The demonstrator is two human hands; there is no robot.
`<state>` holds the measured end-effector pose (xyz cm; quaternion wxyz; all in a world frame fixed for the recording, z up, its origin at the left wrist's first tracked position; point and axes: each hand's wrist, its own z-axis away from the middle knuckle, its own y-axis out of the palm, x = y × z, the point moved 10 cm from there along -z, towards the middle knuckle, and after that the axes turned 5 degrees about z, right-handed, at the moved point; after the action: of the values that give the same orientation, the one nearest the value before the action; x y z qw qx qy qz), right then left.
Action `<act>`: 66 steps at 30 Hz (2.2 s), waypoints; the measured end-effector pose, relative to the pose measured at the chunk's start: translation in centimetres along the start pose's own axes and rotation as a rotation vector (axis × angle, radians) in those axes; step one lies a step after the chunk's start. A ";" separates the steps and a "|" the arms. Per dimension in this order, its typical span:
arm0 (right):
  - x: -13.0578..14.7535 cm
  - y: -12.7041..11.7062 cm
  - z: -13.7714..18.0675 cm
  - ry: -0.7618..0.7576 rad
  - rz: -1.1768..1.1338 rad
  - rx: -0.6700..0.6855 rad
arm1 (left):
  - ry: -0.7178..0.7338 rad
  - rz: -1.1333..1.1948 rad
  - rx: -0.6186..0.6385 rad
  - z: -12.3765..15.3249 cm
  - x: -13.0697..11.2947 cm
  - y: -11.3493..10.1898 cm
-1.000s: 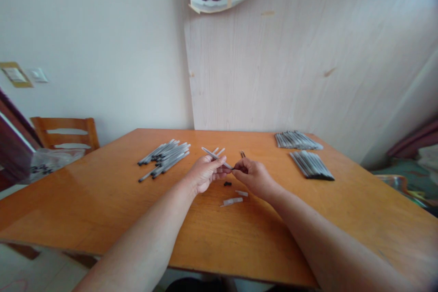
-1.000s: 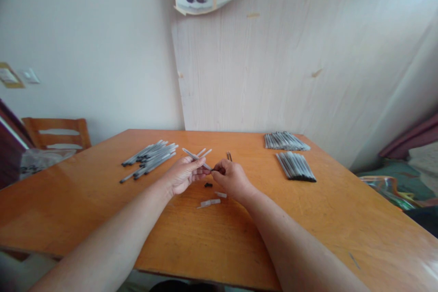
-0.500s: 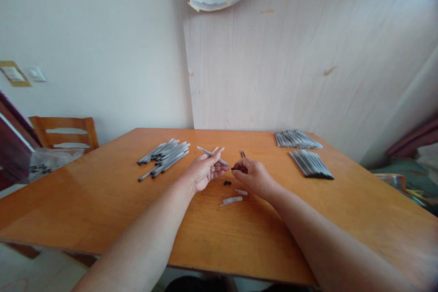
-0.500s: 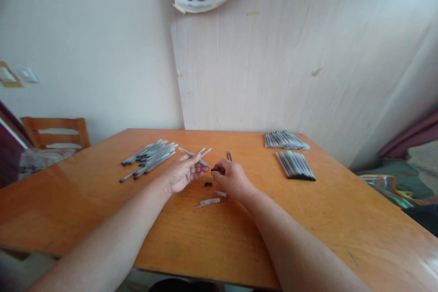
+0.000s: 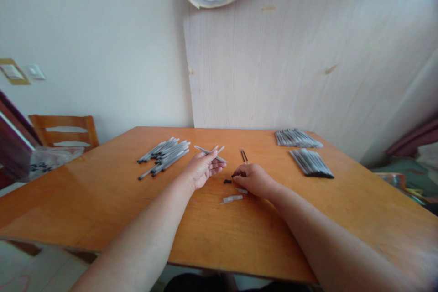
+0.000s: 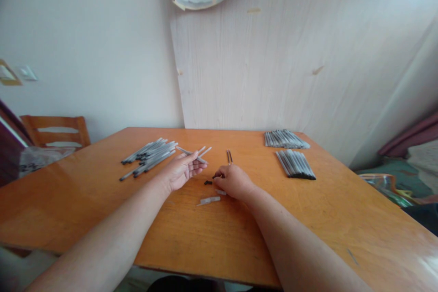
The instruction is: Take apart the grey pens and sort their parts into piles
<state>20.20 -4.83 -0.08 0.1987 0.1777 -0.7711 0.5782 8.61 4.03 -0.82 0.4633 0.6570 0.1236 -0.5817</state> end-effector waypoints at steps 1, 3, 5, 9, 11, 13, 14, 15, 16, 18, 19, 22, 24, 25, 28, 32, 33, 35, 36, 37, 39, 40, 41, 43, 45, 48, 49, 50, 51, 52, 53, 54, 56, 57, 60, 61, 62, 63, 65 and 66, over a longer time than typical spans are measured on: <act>0.0 0.1 0.0 0.004 0.007 0.008 | 0.000 0.000 0.002 0.0 0.0 0.0; -0.1 0.2 0.0 0.016 0.016 0.025 | -0.003 -0.005 0.009 -0.1 0.1 0.0; -0.2 0.3 0.1 0.031 0.018 0.045 | -0.007 -0.014 0.010 -0.1 0.2 -0.1; -0.1 0.3 0.2 0.051 0.034 0.070 | -0.004 -0.020 0.004 -0.2 0.3 -0.2; 0.1 0.3 0.2 0.041 0.043 0.078 | -0.002 -0.019 0.007 -0.2 0.3 -0.2; 0.2 0.3 0.2 0.031 0.050 0.084 | -0.001 -0.021 0.009 -0.2 0.3 -0.2; 0.2 0.3 0.2 0.031 0.053 0.088 | -0.003 -0.023 0.009 -0.2 0.3 -0.1; 0.3 0.3 0.2 0.030 0.055 0.090 | -0.005 -0.027 0.007 -0.2 0.3 -0.1; 0.3 0.3 0.2 0.027 0.054 0.087 | -0.006 -0.030 0.007 -0.1 0.2 -0.1; 0.6 0.0 0.1 0.001 0.045 0.061 | -0.010 -0.037 0.009 0.0 0.2 0.1; 0.8 -0.3 0.1 -0.013 0.034 0.038 | -0.014 -0.040 0.013 0.1 0.2 0.2; 0.8 -1.3 0.0 -0.003 -0.015 -0.062 | -0.024 -0.050 0.025 0.2 0.3 0.4; 0.6 -1.9 0.1 0.031 -0.053 -0.122 | -0.030 -0.056 0.033 0.3 0.4 0.6; 0.6 -2.1 0.1 0.039 -0.071 -0.146 | -0.032 -0.060 0.038 0.3 0.5 0.7; 1.1 -2.6 0.3 0.035 -0.119 -0.184 | -0.039 -0.073 0.058 0.3 0.6 0.9; 1.5 -2.7 0.4 0.026 -0.164 -0.195 | -0.046 -0.088 0.099 0.5 0.7 1.4; 1.5 -2.7 0.4 0.026 -0.172 -0.193 | -0.048 -0.092 0.106 0.6 0.8 1.5; 1.5 -2.6 0.3 0.030 -0.176 -0.189 | -0.051 -0.101 0.113 0.6 0.8 1.7; 1.4 -2.5 0.3 0.034 -0.171 -0.188 | -0.051 -0.103 0.111 0.6 0.8 1.7; 1.4 -2.6 0.3 0.037 -0.160 -0.190 | -0.048 -0.104 0.107 0.6 0.8 1.6; 1.3 -2.7 0.3 0.038 -0.133 -0.195 | -0.030 -0.097 0.090 0.4 0.5 1.3; 1.2 -2.8 0.3 0.036 -0.121 -0.197 | -0.014 -0.090 0.075 0.3 0.3 1.1; 1.2 -3.0 0.3 0.032 -0.112 -0.199 | 0.004 -0.082 0.059 0.2 -0.1 0.7; 1.1 -3.2 0.3 0.028 -0.099 -0.204 | 0.048 -0.056 0.014 -0.1 -0.9 -0.3; 1.0 -3.5 0.3 0.031 -0.086 -0.213 | 0.093 -0.020 -0.042 -0.5 -1.7 -1.6; 0.8 -3.8 0.4 0.031 -0.058 -0.216 | 0.153 0.027 -0.125 -0.8 -3.0 -3.6; 0.8 -3.9 0.3 0.027 -0.048 -0.213 | 0.171 0.036 -0.152 -0.9 -3.3 -4.2; 0.8 -3.9 0.3 0.021 -0.035 -0.211 | 0.188 0.044 -0.180 -0.9 -3.6 -4.8; 0.7 -4.0 0.3 0.019 -0.020 -0.210 | 0.202 0.052 -0.207 -0.9 -3.9 -5.3; 0.6 -4.0 0.3 0.022 -0.001 -0.211 | 0.215 0.058 -0.235 -0.8 -4.2 -5.8; 0.3 -4.2 0.2 0.035 0.020 -0.215 | 0.225 0.061 -0.260 -0.8 -4.3 -6.1; -0.1 -4.3 0.2 0.060 0.045 -0.221 | 0.232 0.059 -0.279 -0.7 -4.4 -6.4; -1.4 -4.9 0.2 0.142 0.102 -0.241 | 0.236 0.041 -0.294 -0.6 -4.5 -6.6; -2.1 -5.2 0.2 0.193 0.131 -0.252 | 0.235 0.024 -0.294 -0.5 -4.4 -6.6; -4.6 -6.3 0.6 0.367 0.210 -0.269 | 0.227 -0.044 -0.281 -0.5 -4.0 -6.3; -5.4 -6.6 0.7 0.423 0.232 -0.268 | 0.229 -0.066 -0.278 -0.6 -3.9 -6.2; -6.2 -6.8 0.9 0.471 0.252 -0.265 | 0.232 -0.086 -0.275 -0.6 -3.9 -6.2; -6.8 -7.0 1.1 0.514 0.270 -0.261 | 0.238 -0.103 -0.272 -0.6 -3.8 -6.1; -7.8 -7.2 1.4 0.580 0.295 -0.241 | 0.249 -0.128 -0.268 -0.6 -3.8 -6.0; -8.2 -7.2 1.5 0.605 0.303 -0.225 | 0.251 -0.141 -0.267 -0.6 -3.8 -5.9</act>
<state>30.74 -7.83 1.19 0.3484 -0.1412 -0.7538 0.5389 3.77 9.12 -0.32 0.4855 0.6468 0.3021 -0.5047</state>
